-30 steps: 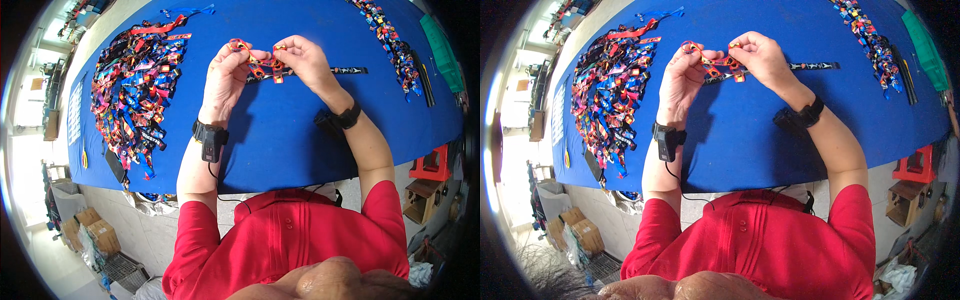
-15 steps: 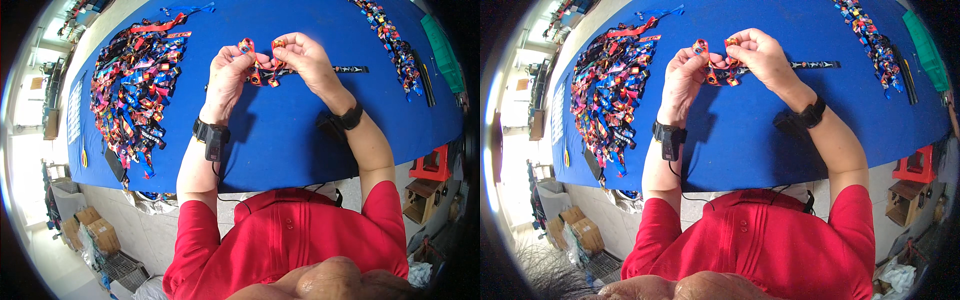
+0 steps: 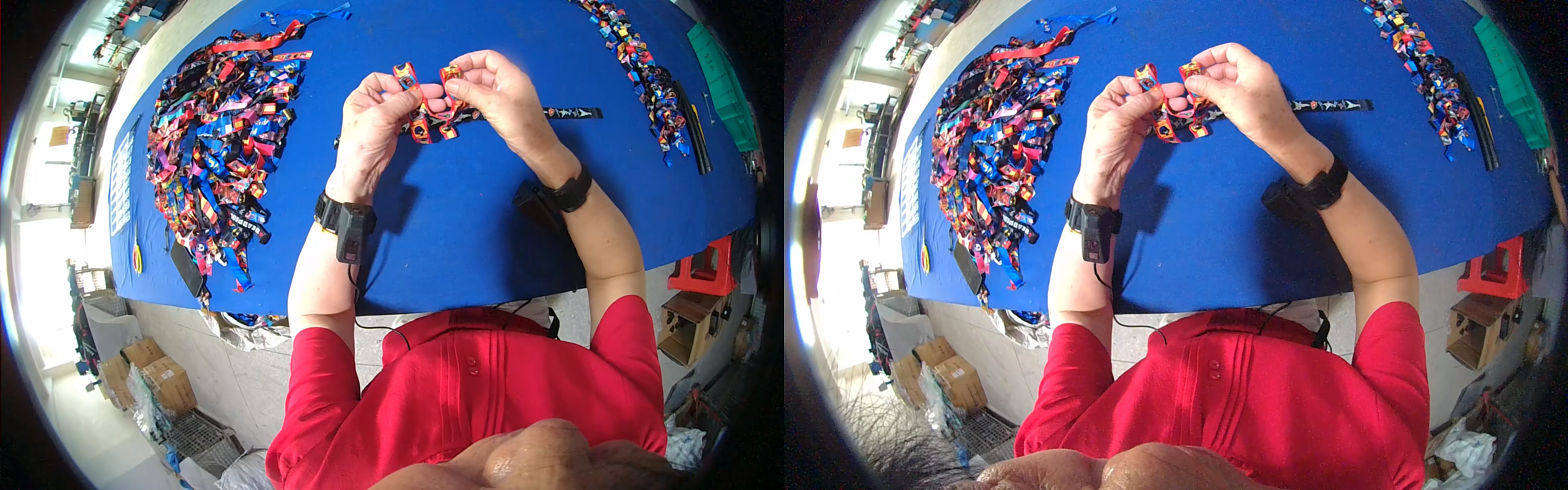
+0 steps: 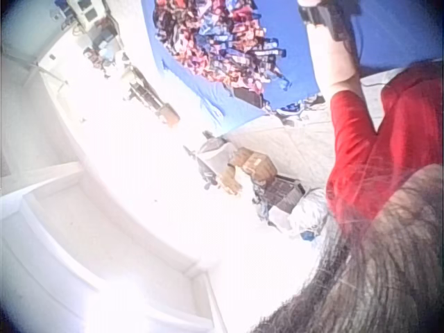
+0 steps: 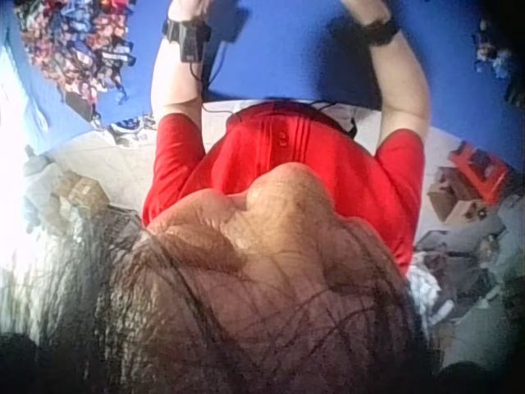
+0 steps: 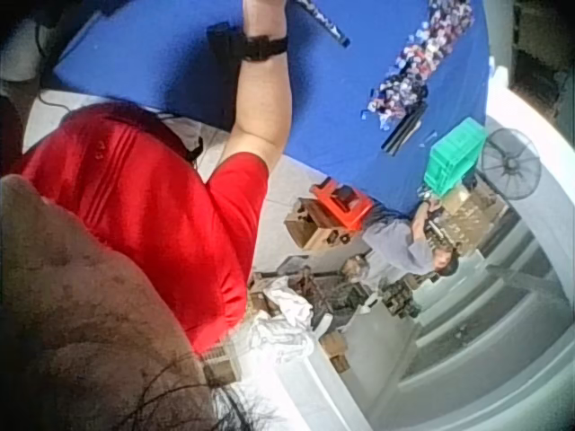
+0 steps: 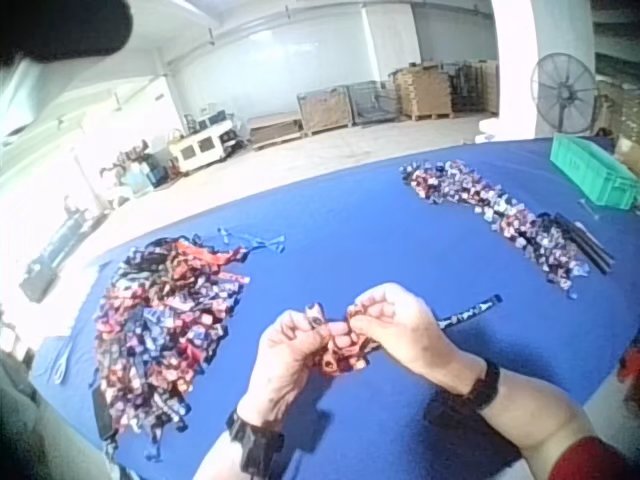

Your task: Manually folding and tying patterned ribbons into decorative bows at a workstation.

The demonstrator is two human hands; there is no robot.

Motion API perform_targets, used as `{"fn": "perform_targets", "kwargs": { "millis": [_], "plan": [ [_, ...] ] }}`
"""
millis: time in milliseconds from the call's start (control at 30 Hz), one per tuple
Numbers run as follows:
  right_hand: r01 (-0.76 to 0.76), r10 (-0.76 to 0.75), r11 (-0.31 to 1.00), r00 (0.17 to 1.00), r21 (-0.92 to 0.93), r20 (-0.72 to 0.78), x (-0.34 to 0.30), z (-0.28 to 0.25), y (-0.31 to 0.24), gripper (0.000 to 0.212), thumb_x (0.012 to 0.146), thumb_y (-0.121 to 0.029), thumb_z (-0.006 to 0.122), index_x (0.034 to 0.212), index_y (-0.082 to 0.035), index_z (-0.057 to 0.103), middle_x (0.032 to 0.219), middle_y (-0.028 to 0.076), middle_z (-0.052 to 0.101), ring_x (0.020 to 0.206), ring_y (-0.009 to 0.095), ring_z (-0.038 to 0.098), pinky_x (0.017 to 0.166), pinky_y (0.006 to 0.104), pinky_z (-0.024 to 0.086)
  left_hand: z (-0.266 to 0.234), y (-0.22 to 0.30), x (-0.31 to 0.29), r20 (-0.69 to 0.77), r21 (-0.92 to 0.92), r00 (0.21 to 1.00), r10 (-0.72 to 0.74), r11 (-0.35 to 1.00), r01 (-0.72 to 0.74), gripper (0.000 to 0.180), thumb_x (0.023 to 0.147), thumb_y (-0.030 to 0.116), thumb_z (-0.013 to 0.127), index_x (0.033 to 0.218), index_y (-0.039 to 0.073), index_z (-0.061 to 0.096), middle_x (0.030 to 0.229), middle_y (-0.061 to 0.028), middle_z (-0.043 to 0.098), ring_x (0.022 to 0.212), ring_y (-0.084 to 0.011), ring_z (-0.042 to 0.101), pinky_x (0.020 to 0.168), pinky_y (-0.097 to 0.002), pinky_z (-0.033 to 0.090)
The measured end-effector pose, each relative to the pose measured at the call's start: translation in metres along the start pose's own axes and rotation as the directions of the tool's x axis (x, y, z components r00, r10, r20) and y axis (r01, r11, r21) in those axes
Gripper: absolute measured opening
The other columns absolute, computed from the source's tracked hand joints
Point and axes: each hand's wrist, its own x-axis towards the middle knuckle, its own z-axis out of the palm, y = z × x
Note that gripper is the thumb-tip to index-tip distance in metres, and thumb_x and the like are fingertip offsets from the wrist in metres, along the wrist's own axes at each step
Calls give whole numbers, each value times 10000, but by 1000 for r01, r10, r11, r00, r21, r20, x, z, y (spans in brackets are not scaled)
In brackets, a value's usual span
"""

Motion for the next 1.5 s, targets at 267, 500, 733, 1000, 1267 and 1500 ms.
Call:
{"fn": "perform_targets", "kwargs": {
  "millis": [267,500,733,1000,1267,1500],
  "plan": [
    [15,-15,1000,998,-7,66,-2,2,-13,250,911,-49,660,1136,30,586,975,106,686,874,130,674,785,255,557,3,-2,-4,3,180,1000,-10,984,10,132,907,-34,625,891,54,528,930,-133,720,784,-174,705,690,-238,543],
    [-30,47,995,982,-94,184,-5,1,-14,343,905,-57,668,1222,42,583,947,71,679,857,96,646,774,231,532,6,-6,-5,10,523,1000,29,852,-30,152,872,-46,662,905,45,544,805,12,603,718,-74,591,651,-216,497],
    [-93,108,993,969,-75,223,-4,-2,-10,243,911,-84,666,1118,42,653,937,62,697,841,85,635,758,227,523,10,-5,-7,96,522,995,26,850,-73,163,889,-35,629,902,36,483,769,-37,632,687,-85,630,575,-219,493],
    [-125,132,991,971,-50,199,-1,-7,-9,209,914,-83,656,1072,53,656,925,70,704,836,99,660,754,232,538,3,-2,-4,14,475,996,-92,877,74,233,901,34,670,1072,-11,518,848,-103,708,705,-101,648,615,-225,512],
    [-146,139,988,983,56,123,0,-7,-9,208,902,-80,678,1071,32,629,924,84,702,826,103,666,738,229,541,3,-1,-3,-9,222,1000,-22,975,24,170,915,-12,615,1038,13,500,911,-203,723,809,-184,708,749,-268,560],
    [-180,179,984,979,3,97,-1,-6,-14,199,905,-118,700,1035,20,640,884,71,697,745,86,649,654,223,532,-5,-3,0,43,213,997,59,975,-67,107,934,-12,593,1030,28,568,936,-169,727,866,-149,694,792,-275,547]
  ]
}}
